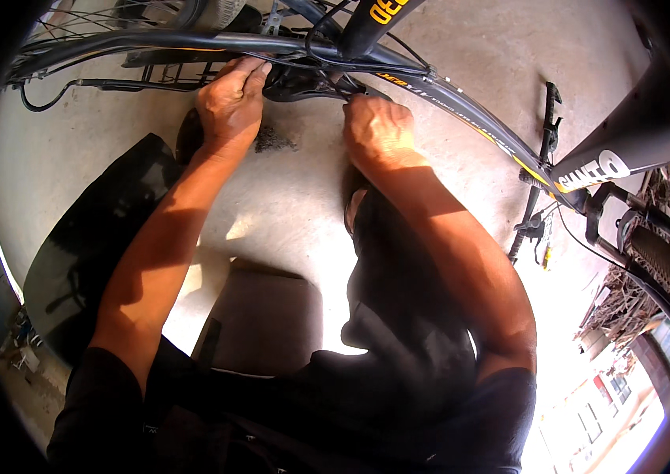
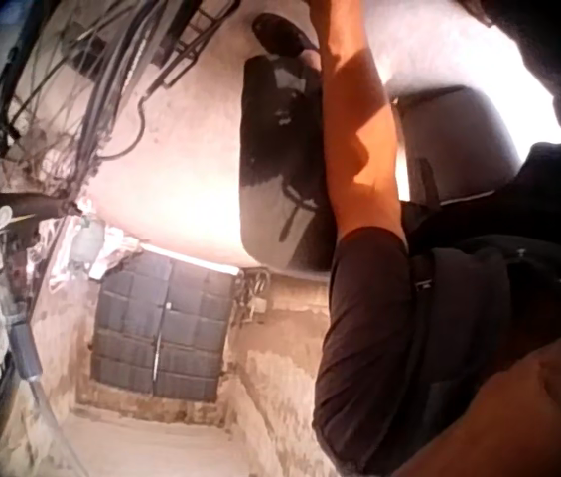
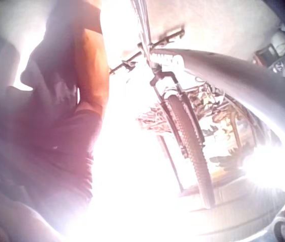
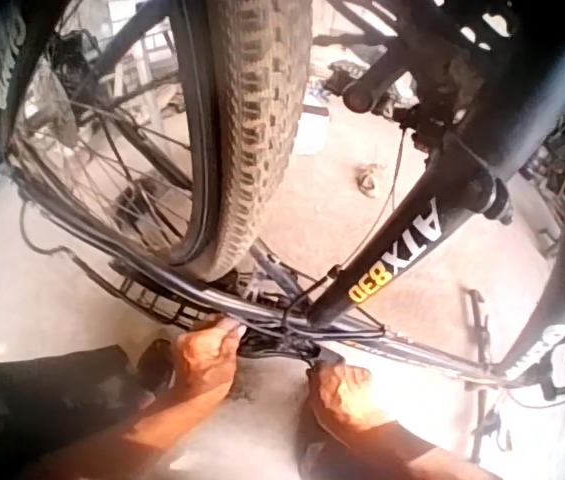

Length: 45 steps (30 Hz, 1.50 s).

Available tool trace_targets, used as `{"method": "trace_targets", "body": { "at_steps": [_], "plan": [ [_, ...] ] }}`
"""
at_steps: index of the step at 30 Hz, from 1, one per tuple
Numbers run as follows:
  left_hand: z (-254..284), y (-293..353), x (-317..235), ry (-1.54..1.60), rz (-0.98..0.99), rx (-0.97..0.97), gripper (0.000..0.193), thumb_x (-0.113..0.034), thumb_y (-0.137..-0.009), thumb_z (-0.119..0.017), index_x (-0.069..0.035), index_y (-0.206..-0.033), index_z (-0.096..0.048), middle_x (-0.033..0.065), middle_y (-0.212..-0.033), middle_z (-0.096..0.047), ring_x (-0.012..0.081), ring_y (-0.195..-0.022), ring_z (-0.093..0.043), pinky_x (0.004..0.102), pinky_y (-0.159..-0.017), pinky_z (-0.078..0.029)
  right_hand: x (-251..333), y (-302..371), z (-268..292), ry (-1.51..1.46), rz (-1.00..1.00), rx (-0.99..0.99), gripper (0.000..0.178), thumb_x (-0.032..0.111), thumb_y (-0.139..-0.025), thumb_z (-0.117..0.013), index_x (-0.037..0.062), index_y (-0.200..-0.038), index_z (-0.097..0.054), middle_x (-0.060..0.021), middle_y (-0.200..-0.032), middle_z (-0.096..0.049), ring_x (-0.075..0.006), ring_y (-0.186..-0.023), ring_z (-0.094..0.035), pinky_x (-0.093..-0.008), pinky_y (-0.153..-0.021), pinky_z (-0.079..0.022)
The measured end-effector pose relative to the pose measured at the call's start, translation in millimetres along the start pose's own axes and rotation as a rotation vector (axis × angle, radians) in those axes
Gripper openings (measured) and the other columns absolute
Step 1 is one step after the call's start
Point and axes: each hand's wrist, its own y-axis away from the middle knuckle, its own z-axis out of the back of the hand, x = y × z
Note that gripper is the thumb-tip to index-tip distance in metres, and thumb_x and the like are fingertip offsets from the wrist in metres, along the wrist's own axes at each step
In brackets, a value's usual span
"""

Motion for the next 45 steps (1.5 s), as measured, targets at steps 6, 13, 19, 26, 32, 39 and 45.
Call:
{"method": "trace_targets", "body": {
  "at_steps": [6,13,19,26,32,39,45],
  "plan": [
    [-2,2,-2,0.003,-0.034,-0.021,0.013,-0.010,-0.080,-0.063,-0.009,-0.091,-0.070,0.0079,-0.086,-0.068,0.0265,-0.077,-0.065,0.0323,-0.067,-0.052,-53,-43,-48,-0.155,0.211,-0.121,0.020,0.023,-0.092,-0.053,0.0046,-0.095,-0.060,-0.0170,-0.079,-0.064,-0.0376,-0.075,-0.062,-0.0443,-0.066,-0.048],
    [-3,4,5,0.014,-0.050,-0.031,0.012,-0.008,-0.079,-0.063,-0.008,-0.089,-0.070,0.0088,-0.088,-0.069,0.0250,-0.080,-0.066,0.0314,-0.070,-0.052,-42,-47,-49,-0.185,0.150,-0.042,0.021,0.024,-0.094,-0.051,0.0052,-0.095,-0.060,-0.0196,-0.080,-0.063,-0.0378,-0.077,-0.061,-0.0448,-0.066,-0.047],
    [0,1,2,0.038,-0.050,0.003,0.014,-0.007,-0.080,-0.062,-0.008,-0.092,-0.070,0.0092,-0.086,-0.067,0.0256,-0.079,-0.065,0.0320,-0.070,-0.051,-28,-23,-31,-0.041,0.088,-0.006,0.026,0.025,-0.090,-0.051,0.0024,-0.087,-0.063,-0.0222,-0.077,-0.064,-0.0387,-0.077,-0.062,-0.0465,-0.070,-0.047],
    [-1,0,2,-0.021,-0.070,-0.008,0.014,-0.009,-0.079,-0.063,-0.012,-0.091,-0.070,0.0069,-0.085,-0.067,0.0261,-0.079,-0.064,0.0340,-0.068,-0.051,7,-4,7,0.035,0.040,0.135,0.026,0.024,-0.087,-0.052,0.0020,-0.084,-0.066,-0.0207,-0.080,-0.065,-0.0370,-0.079,-0.064,-0.0445,-0.073,-0.049],
    [-4,2,7,0.000,-0.069,-0.073,0.012,-0.011,-0.080,-0.063,-0.012,-0.089,-0.070,0.0062,-0.082,-0.067,0.0254,-0.076,-0.065,0.0330,-0.066,-0.052,-15,-11,-17,-0.056,0.088,-0.013,0.026,0.027,-0.088,-0.053,0.0034,-0.085,-0.064,-0.0209,-0.078,-0.065,-0.0374,-0.078,-0.063,-0.0453,-0.071,-0.049],
    [-5,2,5,-0.042,-0.121,-0.039,0.010,-0.008,-0.081,-0.064,-0.007,-0.090,-0.069,0.0090,-0.085,-0.068,0.0259,-0.075,-0.066,0.0312,-0.067,-0.052,-51,-46,-53,0.007,0.195,-0.077,0.019,0.023,-0.090,-0.055,0.0051,-0.085,-0.061,-0.0159,-0.072,-0.063,-0.0352,-0.069,-0.062,-0.0426,-0.063,-0.047],
    [6,3,-1,-0.087,0.002,0.056,0.011,-0.016,-0.085,-0.060,-0.014,-0.093,-0.068,0.0078,-0.086,-0.066,0.0307,-0.079,-0.065,0.0373,-0.068,-0.051,-20,7,-37,-0.040,0.367,0.101,0.018,0.021,-0.089,-0.053,0.0052,-0.087,-0.062,-0.0166,-0.080,-0.063,-0.0353,-0.081,-0.061,-0.0433,-0.073,-0.048]
  ]
}}
